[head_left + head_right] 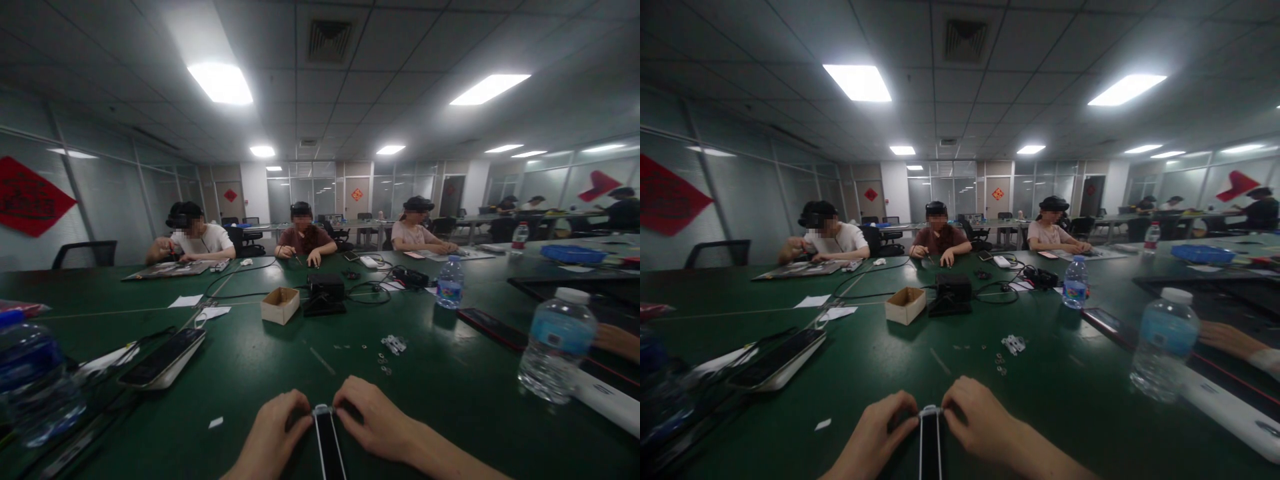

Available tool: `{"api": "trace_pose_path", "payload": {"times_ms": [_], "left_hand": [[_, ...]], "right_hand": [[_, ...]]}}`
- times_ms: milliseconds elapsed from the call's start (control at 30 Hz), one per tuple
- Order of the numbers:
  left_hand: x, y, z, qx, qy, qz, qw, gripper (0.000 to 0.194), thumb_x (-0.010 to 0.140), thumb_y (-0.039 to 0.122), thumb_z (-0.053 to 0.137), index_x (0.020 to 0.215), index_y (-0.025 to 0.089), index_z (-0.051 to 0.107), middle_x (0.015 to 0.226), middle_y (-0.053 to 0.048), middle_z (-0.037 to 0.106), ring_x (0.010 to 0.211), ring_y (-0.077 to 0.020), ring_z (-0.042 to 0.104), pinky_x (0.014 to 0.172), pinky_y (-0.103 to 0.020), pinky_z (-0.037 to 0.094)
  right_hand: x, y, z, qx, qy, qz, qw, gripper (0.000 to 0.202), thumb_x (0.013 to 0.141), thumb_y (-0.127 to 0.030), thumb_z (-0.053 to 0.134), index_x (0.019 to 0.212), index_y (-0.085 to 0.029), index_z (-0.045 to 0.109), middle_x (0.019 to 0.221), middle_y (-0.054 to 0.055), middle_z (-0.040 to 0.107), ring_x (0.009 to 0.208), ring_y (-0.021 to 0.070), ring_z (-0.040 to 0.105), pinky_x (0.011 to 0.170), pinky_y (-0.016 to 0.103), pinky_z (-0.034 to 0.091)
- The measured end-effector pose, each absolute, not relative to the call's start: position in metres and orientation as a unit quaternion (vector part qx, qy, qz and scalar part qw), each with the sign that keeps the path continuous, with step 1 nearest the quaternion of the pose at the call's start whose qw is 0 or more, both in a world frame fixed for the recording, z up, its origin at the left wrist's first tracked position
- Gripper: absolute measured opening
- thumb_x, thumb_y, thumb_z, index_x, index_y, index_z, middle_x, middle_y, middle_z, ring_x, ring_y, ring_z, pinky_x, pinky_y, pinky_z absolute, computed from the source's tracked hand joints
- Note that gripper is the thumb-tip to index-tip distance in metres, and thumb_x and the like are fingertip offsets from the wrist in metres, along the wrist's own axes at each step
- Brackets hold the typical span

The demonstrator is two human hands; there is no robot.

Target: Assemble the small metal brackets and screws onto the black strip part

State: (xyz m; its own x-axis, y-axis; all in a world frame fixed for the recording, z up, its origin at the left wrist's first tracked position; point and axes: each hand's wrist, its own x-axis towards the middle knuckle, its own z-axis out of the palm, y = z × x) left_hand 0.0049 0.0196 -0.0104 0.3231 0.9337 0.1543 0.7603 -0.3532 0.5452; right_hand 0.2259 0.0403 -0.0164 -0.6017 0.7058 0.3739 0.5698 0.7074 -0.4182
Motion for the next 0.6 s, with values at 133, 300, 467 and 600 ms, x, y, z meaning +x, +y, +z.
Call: {"api": "trace_pose_path", "payload": {"times_ms": [133, 300, 467, 600], "left_hand": [[0.0039, 0.0202, -0.0108, 0.798, 0.529, 0.222, 0.184, 0.012, 0.087, 0.023, 0.054, 0.09, 0.022, 0.066, 0.087, 0.0, 0.068, 0.076, -0.0165, 0.059, 0.074, -0.025, 0.044], [0.0035, 0.0196, -0.0122, 0.799, 0.529, 0.218, 0.186, 0.012, 0.087, 0.021, 0.056, 0.092, 0.021, 0.067, 0.09, -0.001, 0.069, 0.082, -0.0177, 0.061, 0.075, -0.025, 0.043], [0.0017, 0.0211, -0.0163, 0.804, 0.516, 0.232, 0.183, 0.013, 0.088, 0.022, 0.055, 0.092, 0.022, 0.068, 0.093, -0.001, 0.069, 0.086, -0.0179, 0.062, 0.077, -0.026, 0.043], [0.0016, 0.021, -0.0157, 0.805, 0.516, 0.232, 0.181, 0.014, 0.089, 0.024, 0.055, 0.092, 0.022, 0.068, 0.092, -0.001, 0.07, 0.087, -0.0183, 0.062, 0.078, -0.026, 0.044]], "right_hand": [[0.2256, 0.0397, -0.0147, -0.357, -0.887, 0.131, 0.262, 0.013, 0.084, -0.013, 0.051, 0.09, -0.015, 0.062, 0.088, 0.007, 0.064, 0.082, 0.0179, 0.057, 0.074, 0.029, 0.046], [0.2262, 0.0398, -0.0168, -0.366, -0.887, 0.125, 0.251, 0.013, 0.084, -0.014, 0.051, 0.09, -0.015, 0.062, 0.087, 0.007, 0.064, 0.081, 0.0178, 0.056, 0.073, 0.03, 0.045], [0.2269, 0.0413, -0.0188, -0.361, -0.889, 0.122, 0.256, 0.013, 0.084, -0.014, 0.051, 0.091, -0.016, 0.062, 0.088, 0.006, 0.063, 0.081, 0.0171, 0.056, 0.073, 0.029, 0.045], [0.2263, 0.0396, -0.0151, -0.362, -0.89, 0.118, 0.249, 0.013, 0.084, -0.014, 0.051, 0.091, -0.015, 0.062, 0.088, 0.006, 0.063, 0.081, 0.0172, 0.056, 0.073, 0.028, 0.045]]}}
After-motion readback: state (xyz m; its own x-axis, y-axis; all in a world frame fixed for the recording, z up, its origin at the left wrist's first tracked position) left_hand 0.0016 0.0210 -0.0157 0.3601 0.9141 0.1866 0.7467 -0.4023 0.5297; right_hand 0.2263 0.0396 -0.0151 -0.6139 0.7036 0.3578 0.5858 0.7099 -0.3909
